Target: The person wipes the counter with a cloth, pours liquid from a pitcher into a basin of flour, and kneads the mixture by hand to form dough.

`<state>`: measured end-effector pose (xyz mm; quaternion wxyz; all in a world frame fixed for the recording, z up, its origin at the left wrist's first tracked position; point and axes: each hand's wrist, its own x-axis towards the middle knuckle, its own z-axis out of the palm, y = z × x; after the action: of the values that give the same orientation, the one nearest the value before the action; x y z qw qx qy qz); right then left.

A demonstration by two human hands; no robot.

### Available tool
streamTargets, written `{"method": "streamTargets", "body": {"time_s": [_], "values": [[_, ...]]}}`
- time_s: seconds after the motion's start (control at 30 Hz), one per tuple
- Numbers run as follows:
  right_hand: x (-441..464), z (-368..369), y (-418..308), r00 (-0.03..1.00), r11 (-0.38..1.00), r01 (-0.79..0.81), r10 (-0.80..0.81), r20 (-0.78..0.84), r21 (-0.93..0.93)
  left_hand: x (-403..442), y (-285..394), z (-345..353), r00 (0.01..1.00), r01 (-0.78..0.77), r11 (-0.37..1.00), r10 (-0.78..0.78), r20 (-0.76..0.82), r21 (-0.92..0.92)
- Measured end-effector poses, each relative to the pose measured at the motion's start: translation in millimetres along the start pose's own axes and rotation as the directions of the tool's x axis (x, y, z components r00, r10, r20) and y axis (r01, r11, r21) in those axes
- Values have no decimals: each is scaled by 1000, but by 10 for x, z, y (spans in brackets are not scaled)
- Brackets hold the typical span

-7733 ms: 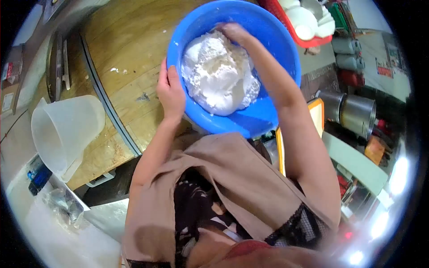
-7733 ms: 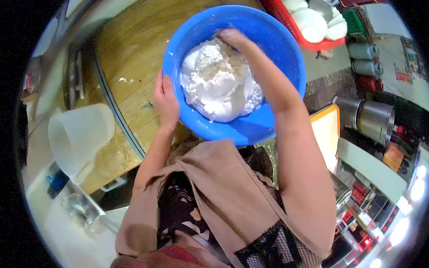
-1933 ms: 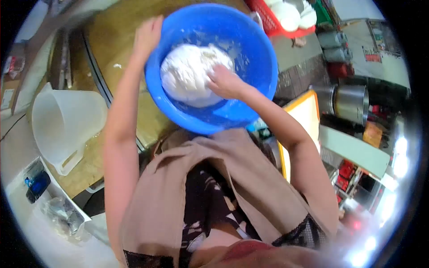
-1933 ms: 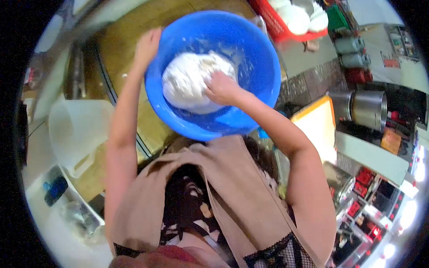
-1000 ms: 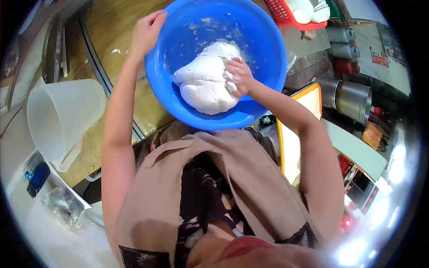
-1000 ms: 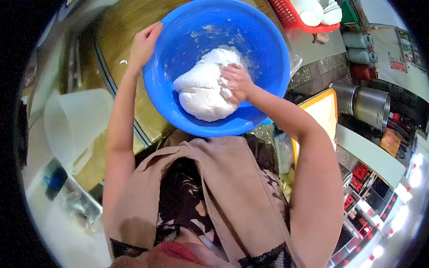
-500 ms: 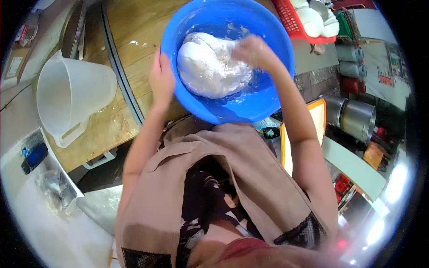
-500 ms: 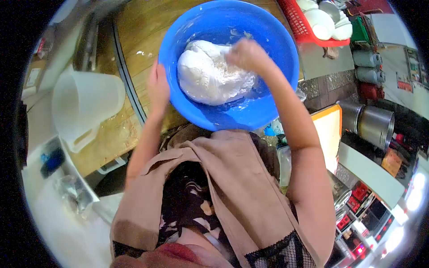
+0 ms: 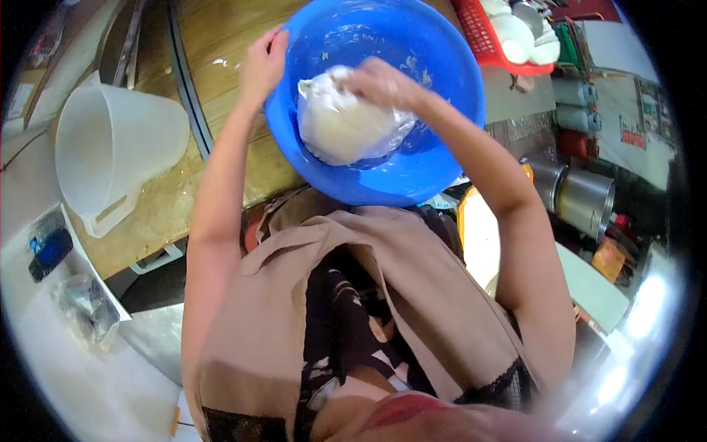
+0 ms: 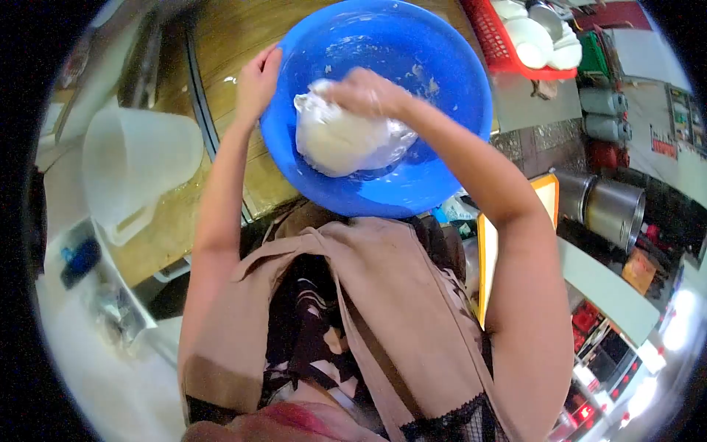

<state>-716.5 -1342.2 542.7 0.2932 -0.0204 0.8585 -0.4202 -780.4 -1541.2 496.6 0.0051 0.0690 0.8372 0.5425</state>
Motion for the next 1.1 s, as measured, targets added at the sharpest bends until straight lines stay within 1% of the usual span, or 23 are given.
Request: {"method": "streamTargets", "body": {"time_s": [0.03, 0.07, 0.1, 0.13, 0.2, 0.23, 0.27, 0.33, 0.4, 0.47, 0.5, 0.53, 0.57, 0.6, 0.63, 0.7, 0.77, 0.8, 0.87, 0.93, 1.0, 1.03, 1.1], "values": [[-320, 39, -8, 995, 985, 13, -30, -98, -170, 75, 45, 1, 998, -14, 1000, 13, 61, 14], [-456, 162, 370, 895, 872, 339, -414, -164, -354, 151, 66, 23, 992, -29, 999, 25, 122, 28], [-592, 306, 526, 792, 810, 420, -547, -271, -410, 185, 45, 45, 989, -34, 999, 31, 143, 21], [-628, 345, 697, 797, 820, 404, -533, -283, -406, 208, 7, 71, 989, -33, 999, 32, 146, 2], [-637, 407, 984, 530, 523, 493, -814, -237, -696, 283, -33, 158, 987, -30, 1000, 31, 159, -10], [-541, 419, 1098, 600, 504, 440, -781, -174, -743, 350, -43, 192, 984, -84, 996, 86, 156, -19], [-441, 421, 1210, 598, 503, 440, -782, -175, -744, 398, -52, 216, 979, -136, 990, 139, 147, -30], [-256, 521, 1279, 760, 480, 152, -616, -208, -864, 775, -66, 340, 951, -202, 979, 188, 247, 31], [-148, 627, 1062, 717, 644, -44, -512, -473, -764, 882, 96, 384, 903, -276, 959, 233, 360, 71], [-151, 702, 866, 713, 674, -201, -397, -578, -711, 903, 476, 453, 906, -358, 863, 229, 355, 357], [-139, 756, 847, 629, 702, -192, -448, -635, -686, 874, 477, 438, 905, -369, 860, 246, 346, 353], [-170, 659, 764, 622, 691, -186, -467, -628, -698, 822, 395, 436, 924, -330, 855, 205, 324, 401], [-229, 510, 706, 864, 728, -74, -294, -409, -681, 753, 287, 425, 942, -282, 847, 155, 297, 451], [-284, 328, 612, 988, 778, 17, -109, -109, -628, 609, 128, 367, 960, -267, 878, 205, 192, 397], [-387, 132, 501, 992, 915, -33, -18, -123, -402, 391, 10, 268, 965, -261, 903, 245, 89, 342], [-405, -256, 339, 988, 856, -141, 92, -121, -498, -167, 70, 40, 997, 49, 996, -44, 62, -73], [-136, -491, 384, 939, 876, -173, 8, -344, -450, -679, 27, 113, 976, 119, 962, -158, -148, -244], [143, -537, 530, 894, 907, -176, -16, -449, -382, -766, 91, 120, 972, 125, 964, -166, -164, -235], [785, -553, 682, 932, 944, -251, 175, -318, -216, -782, 158, 110, 957, 172, 950, -224, -183, -259], [1398, -142, 884, 992, 977, 36, -9, -128, 209, -673, 67, 106, 961, 121, 969, -169, -218, -217], [1532, -85, 567, 991, 940, -130, 116, 63, 316, -456, 18, 107, 966, 52, 982, -96, -241, -183], [1411, -99, 405, 985, 933, -160, 131, 109, 324, -329, -3, 77, 975, 107, 980, -137, -177, -170], [1078, -99, 148, 989, 957, -136, 117, 87, 255, -128, 16, 7, 982, 168, 980, -176, -63, -109]]}}
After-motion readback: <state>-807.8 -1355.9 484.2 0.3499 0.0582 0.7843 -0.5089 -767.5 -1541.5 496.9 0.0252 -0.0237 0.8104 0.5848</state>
